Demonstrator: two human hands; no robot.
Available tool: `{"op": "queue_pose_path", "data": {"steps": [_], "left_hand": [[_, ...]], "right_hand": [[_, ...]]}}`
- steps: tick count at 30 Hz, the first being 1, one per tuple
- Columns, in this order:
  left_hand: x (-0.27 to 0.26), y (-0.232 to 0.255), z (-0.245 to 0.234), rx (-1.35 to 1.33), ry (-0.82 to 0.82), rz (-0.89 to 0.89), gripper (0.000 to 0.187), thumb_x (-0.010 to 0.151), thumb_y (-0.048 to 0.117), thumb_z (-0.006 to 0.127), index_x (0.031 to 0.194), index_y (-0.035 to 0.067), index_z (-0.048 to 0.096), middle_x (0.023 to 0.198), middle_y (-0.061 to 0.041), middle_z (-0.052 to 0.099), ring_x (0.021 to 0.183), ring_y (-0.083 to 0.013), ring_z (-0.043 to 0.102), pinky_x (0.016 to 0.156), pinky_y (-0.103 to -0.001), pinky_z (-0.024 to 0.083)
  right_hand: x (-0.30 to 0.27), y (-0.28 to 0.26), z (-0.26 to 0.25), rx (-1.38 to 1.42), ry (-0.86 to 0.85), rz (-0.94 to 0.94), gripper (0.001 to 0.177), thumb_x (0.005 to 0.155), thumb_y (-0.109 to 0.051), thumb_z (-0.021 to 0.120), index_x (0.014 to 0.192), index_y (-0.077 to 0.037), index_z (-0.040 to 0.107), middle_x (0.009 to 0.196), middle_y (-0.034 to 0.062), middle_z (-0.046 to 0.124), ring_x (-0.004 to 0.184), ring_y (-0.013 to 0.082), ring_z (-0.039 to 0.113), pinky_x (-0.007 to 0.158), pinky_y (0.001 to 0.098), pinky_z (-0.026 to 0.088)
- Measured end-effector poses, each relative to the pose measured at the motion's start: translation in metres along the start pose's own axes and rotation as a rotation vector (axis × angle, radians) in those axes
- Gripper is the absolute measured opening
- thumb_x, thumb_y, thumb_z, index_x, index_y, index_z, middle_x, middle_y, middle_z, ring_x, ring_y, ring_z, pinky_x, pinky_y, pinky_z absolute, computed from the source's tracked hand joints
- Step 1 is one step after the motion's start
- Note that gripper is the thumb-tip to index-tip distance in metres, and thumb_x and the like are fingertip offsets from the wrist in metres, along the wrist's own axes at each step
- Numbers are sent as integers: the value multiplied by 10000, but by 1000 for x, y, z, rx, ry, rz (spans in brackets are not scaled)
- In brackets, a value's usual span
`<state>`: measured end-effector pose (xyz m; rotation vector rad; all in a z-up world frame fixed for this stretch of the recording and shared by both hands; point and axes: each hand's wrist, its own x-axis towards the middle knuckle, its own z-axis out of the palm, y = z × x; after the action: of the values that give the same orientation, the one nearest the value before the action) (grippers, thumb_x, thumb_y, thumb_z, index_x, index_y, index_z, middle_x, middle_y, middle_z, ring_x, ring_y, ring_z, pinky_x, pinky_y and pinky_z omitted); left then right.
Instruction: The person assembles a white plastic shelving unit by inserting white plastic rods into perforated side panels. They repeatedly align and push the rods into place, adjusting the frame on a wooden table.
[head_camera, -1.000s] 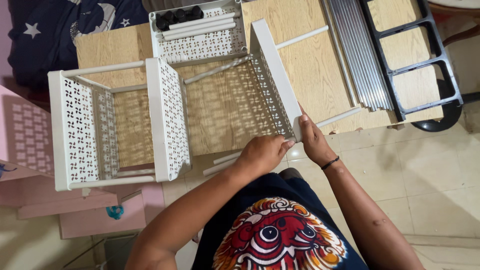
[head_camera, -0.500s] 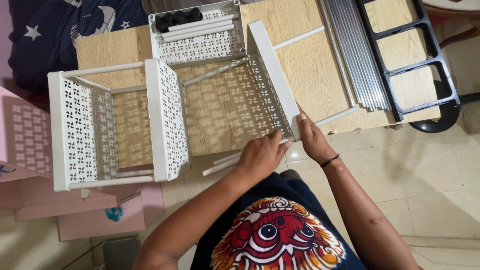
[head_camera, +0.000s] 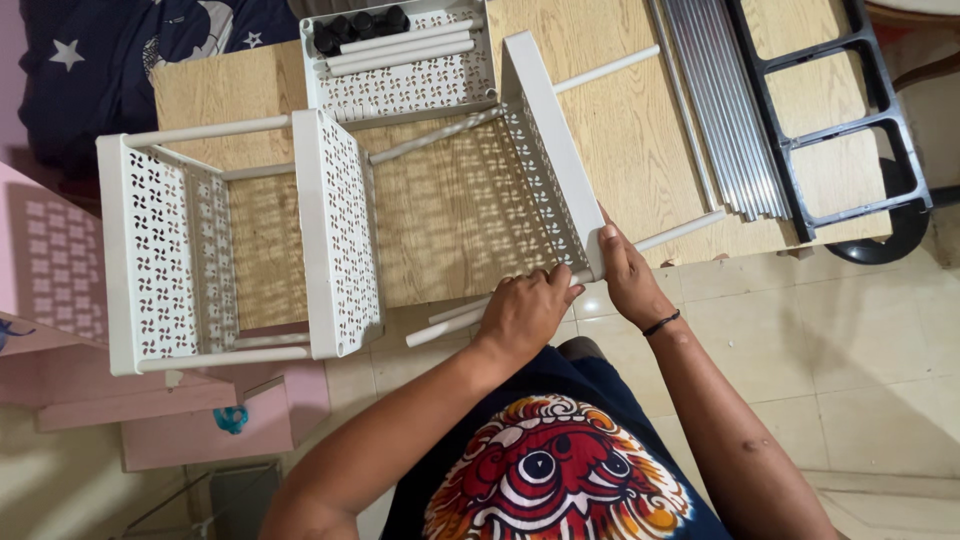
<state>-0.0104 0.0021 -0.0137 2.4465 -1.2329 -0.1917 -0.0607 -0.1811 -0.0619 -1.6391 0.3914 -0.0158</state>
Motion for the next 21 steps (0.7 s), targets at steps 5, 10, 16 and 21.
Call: {"op": "queue_pose_path", "data": {"steps": [5, 10, 16, 21], "left_hand": [[8, -4, -5, -194, -140, -39, 375, 1052, 375, 527, 932, 33, 623, 601, -160, 665, 558, -330, 680, 541, -441, 553], [22, -11, -9, -394, -243, -97, 459, 1020, 409, 539, 782, 40, 673, 675, -181, 673, 656, -376, 691, 639, -487, 546], [21, -14, -9, -410, -290, -143, 469, 1015, 420, 538, 779, 36, 665, 667, -190, 670, 671, -382, 690, 664, -497, 537], [9, -5, -8, -271, -103, -79, 344, 1041, 367, 565, 993, 28, 598, 766, -177, 680, 694, -368, 690, 656, -482, 548]], "right_hand": [[0, 4, -1, 24, 6, 26, 619, 1106, -395, 266, 1583, -5, 320, 1531, 139, 485, 1420, 197, 426, 1162, 313, 329], [-1, 2, 0, -4, 19, 26, 626, 1107, -400, 262, 1590, -8, 335, 1533, 156, 500, 1418, 214, 437, 1172, 322, 333], [-1, -2, -2, -14, -24, 11, 629, 1099, -397, 252, 1594, -14, 293, 1567, 150, 447, 1450, 215, 394, 1177, 321, 311], [1, -4, -3, -47, -35, -48, 621, 1111, -399, 252, 1590, -8, 305, 1568, 156, 456, 1457, 222, 399, 1188, 323, 306]]}}
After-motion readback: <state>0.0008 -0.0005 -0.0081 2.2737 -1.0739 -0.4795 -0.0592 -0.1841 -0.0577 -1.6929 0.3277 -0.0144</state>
